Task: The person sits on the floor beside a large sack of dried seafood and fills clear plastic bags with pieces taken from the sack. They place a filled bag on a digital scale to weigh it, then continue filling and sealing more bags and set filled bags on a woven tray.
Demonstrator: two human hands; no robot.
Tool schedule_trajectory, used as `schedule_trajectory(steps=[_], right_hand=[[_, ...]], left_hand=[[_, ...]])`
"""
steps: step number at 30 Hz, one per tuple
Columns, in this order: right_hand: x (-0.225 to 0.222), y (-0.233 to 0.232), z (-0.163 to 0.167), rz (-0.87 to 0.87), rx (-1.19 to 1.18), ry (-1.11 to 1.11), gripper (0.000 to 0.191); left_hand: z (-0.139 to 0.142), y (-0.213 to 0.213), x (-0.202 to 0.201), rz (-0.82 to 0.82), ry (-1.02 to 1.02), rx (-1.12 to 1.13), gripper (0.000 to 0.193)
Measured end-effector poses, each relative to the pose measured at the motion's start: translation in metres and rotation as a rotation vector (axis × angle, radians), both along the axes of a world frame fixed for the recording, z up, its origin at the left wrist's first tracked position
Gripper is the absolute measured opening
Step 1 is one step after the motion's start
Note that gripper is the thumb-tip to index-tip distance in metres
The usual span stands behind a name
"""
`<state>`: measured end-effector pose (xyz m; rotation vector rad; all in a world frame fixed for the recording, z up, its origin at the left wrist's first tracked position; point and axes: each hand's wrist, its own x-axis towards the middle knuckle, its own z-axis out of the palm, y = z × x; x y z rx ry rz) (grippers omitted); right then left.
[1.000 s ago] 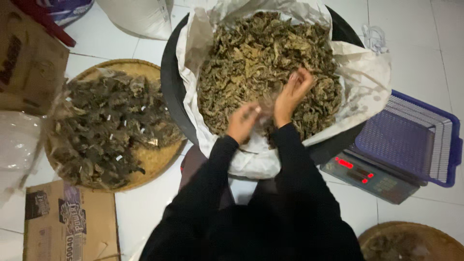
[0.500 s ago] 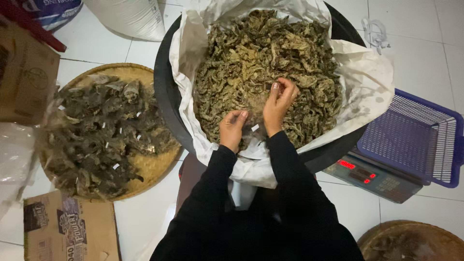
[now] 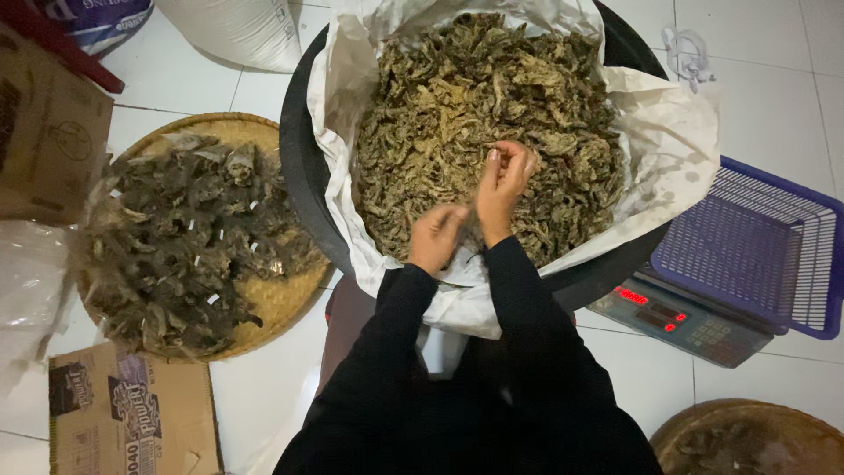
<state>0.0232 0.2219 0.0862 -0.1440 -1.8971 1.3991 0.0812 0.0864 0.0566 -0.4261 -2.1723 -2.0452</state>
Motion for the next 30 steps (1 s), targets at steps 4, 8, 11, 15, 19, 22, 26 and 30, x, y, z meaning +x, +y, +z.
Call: schedule_trajectory(steps=[4, 8, 11, 15, 19, 22, 26, 30], right_hand=[[0.001, 0.012, 0.008, -0.028, -0.051, 0.0, 0.012], [0.006, 0.016, 0.015, -0.096, 0.188, 0.084, 0.012], [0.008, 0.014, 0.016, -0.083, 0.234, 0.096, 0.012], [0.004, 0.02, 0.012, -0.076, 0.151, 0.069, 0.009], [-0.001, 0.038, 0.007, -0.03, -0.155, 0.053, 0.009], [-0.001, 0.047, 0.002, -0.076, -0.155, 0.075, 0.007], [0.0, 0.048, -0.001, -0.06, -0.221, 0.056, 0.005], [0.001, 0.043, 0.005, -0.013, -0.23, 0.041, 0.003]], left_hand=[[0.007, -0.001, 0.007, -0.341, -0.279, 0.243, 0.049], [0.006, 0.0, -0.001, -0.342, -0.544, 0.439, 0.025], [0.003, -0.001, -0.005, -0.27, -0.551, 0.541, 0.021], [0.003, -0.008, -0.008, -0.101, -0.516, 0.74, 0.019], [-0.003, -0.012, -0.012, -0.014, -0.583, 0.91, 0.01], [-0.017, -0.011, -0.015, 0.021, -0.504, 0.927, 0.008], [-0.033, -0.013, -0.021, 0.118, -0.447, 0.89, 0.012], [-0.024, -0.015, -0.017, 0.234, -0.337, 0.701, 0.023]])
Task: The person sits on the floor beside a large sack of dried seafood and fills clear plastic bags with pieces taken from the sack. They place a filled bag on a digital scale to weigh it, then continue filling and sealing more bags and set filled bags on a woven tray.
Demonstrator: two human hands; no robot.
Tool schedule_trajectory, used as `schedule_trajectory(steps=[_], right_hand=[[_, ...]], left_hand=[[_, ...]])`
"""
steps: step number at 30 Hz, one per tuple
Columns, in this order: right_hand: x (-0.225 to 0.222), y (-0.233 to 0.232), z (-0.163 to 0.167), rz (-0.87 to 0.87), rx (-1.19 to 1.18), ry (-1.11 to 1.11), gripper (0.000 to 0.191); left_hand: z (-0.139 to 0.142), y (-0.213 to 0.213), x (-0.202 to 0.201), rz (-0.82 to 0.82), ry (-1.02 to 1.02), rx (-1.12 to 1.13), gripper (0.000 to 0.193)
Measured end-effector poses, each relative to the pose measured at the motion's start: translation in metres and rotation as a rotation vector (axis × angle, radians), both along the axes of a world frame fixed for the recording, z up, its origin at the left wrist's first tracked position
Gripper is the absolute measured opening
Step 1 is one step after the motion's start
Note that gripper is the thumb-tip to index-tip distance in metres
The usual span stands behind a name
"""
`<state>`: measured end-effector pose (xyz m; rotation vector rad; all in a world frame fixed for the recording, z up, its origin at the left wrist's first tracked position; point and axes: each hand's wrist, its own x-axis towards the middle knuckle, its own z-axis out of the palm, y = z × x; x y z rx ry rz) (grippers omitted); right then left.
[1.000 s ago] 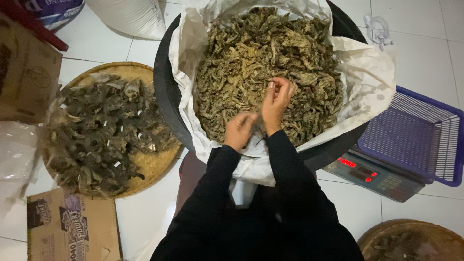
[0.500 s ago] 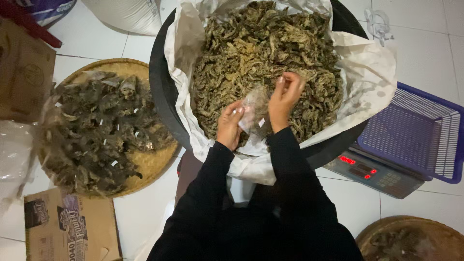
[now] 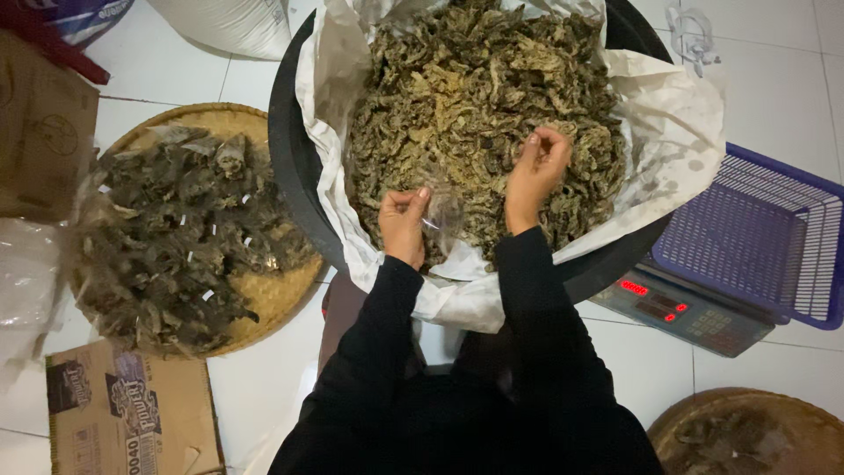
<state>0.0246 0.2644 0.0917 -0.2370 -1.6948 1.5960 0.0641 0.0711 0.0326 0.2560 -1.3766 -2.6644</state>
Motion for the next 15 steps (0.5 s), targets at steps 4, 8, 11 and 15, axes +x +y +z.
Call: schedule_trajectory(steps=[4, 8, 11, 15], right_hand=[[0.011, -0.015, 0.021, 0.13, 0.105, 0.041, 0.01], [0.033, -0.042, 0.039, 0.383, 0.354, 0.093, 0.025], [0.038, -0.059, 0.04, 0.448, 0.536, 0.022, 0.03], [0.03, -0.061, 0.025, 0.465, 0.596, -0.033, 0.023]], left_hand=[[0.026, 0.005, 0.018, 0.203, 0.207, -0.508, 0.03], [0.045, 0.009, 0.024, 0.203, 0.367, -0.667, 0.026], [0.048, 0.005, 0.019, 0.278, 0.336, -0.798, 0.027], [0.049, 0.005, 0.017, 0.265, 0.435, -0.989, 0.022]])
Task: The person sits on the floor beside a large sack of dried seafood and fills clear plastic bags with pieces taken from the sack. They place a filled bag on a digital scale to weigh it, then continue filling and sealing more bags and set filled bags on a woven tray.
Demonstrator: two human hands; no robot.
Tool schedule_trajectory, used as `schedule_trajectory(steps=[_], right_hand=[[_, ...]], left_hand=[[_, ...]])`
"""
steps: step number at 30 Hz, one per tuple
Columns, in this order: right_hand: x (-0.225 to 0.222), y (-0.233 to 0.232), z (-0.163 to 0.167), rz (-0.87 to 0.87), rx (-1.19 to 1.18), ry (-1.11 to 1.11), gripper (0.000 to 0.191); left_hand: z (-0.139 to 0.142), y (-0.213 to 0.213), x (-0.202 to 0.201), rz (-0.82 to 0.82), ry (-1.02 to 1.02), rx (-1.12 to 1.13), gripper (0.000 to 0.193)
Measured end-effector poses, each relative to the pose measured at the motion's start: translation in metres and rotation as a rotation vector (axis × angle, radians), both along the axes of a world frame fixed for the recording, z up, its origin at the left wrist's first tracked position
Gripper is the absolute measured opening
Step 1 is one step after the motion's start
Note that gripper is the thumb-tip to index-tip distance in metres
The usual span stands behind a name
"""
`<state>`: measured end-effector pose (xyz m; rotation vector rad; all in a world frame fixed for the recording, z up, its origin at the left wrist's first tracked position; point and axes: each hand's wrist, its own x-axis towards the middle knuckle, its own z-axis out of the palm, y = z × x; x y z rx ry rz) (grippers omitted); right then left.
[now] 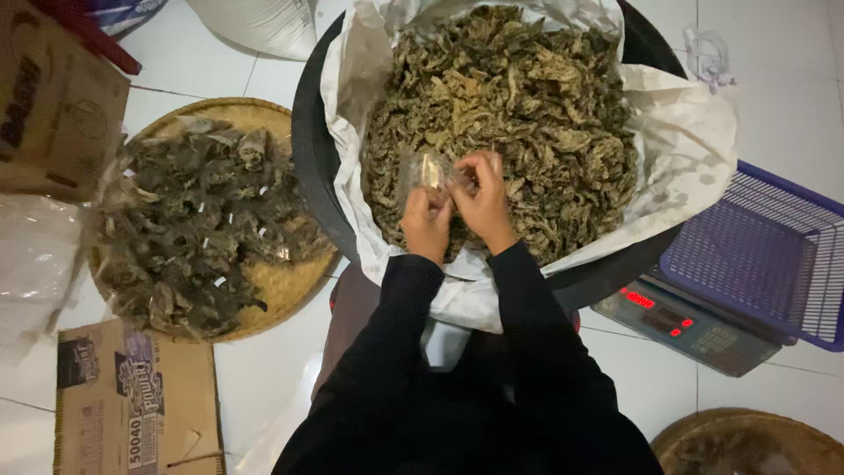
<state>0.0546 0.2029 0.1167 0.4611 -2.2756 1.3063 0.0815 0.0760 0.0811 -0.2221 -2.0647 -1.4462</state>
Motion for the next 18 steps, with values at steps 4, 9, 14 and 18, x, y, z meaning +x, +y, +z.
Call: schedule_trajectory(steps=[4, 9, 14, 18], right_hand=[[-0.007, 0.009, -0.018, -0.054, -0.118, -0.034, 0.014], [-0.004, 0.011, -0.016, -0.219, 0.056, 0.062, 0.012], [0.01, 0.003, 0.008, -0.229, 0.294, 0.134, 0.022], [0.035, -0.021, 0.018, -0.211, 0.166, 0.188, 0.017]], left_hand=[[0.002, 0.004, 0.001, -0.04, 0.073, -0.032, 0.024], [-0.002, 0.004, -0.007, -0.007, 0.009, 0.087, 0.016], [-0.016, 0.002, -0.015, 0.036, -0.137, 0.066, 0.014], [-0.02, 0.012, -0.014, 0.029, -0.069, -0.121, 0.014]])
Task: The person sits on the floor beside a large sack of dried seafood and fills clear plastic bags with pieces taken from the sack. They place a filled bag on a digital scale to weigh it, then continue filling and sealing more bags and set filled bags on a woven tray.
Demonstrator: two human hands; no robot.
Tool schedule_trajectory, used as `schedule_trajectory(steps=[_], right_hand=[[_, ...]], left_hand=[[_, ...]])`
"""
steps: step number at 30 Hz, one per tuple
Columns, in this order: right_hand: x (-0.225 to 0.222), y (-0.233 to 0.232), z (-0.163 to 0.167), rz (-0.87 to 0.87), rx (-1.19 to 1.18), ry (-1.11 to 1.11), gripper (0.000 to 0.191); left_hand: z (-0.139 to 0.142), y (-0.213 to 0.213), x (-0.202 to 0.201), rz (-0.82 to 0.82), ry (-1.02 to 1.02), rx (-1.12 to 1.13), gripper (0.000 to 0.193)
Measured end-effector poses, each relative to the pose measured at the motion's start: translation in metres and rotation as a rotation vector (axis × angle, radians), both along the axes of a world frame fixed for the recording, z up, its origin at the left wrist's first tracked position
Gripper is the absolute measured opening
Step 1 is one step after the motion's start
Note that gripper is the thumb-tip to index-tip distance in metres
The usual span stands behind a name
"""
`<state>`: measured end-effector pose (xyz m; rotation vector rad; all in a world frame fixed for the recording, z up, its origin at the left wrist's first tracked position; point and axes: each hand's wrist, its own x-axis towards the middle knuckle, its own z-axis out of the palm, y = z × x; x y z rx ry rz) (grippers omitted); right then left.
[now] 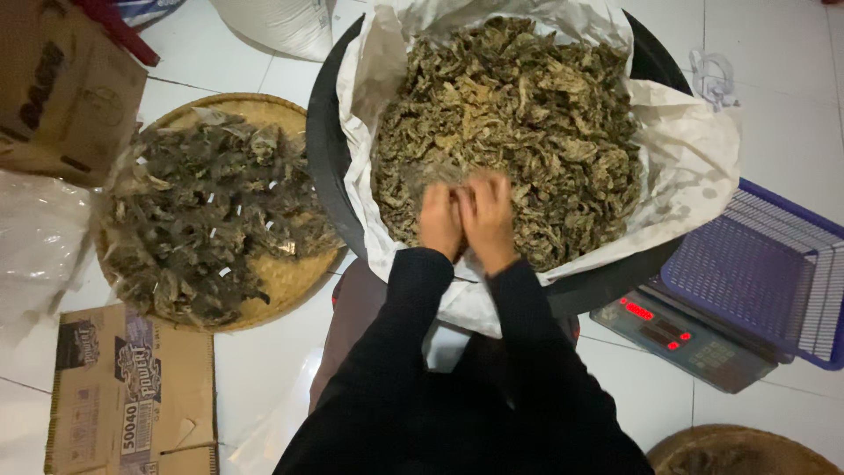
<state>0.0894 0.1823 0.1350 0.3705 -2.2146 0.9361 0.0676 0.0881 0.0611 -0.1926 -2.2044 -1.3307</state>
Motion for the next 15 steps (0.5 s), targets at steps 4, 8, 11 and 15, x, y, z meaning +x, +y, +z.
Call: schedule_trajectory(steps=[4, 8, 11, 15], right_hand=[[0.028, -0.011, -0.008, 0.022, -0.268, -0.139, 0.012], [0.028, 0.009, -0.029, 0.053, -0.424, -0.303, 0.013], [0.018, 0.029, -0.048, 0.16, -0.765, -0.642, 0.022], [0.009, 0.049, -0.057, 0.329, -1.39, -0.753, 0.04]], left_hand=[[0.003, -0.002, 0.005, -0.159, -0.075, 0.051, 0.016], [0.009, 0.003, 0.003, -0.062, -0.03, 0.058, 0.015], [0.012, 0.005, 0.004, -0.138, -0.017, 0.034, 0.018], [0.015, 0.012, 0.012, -0.34, -0.112, -0.107, 0.019]])
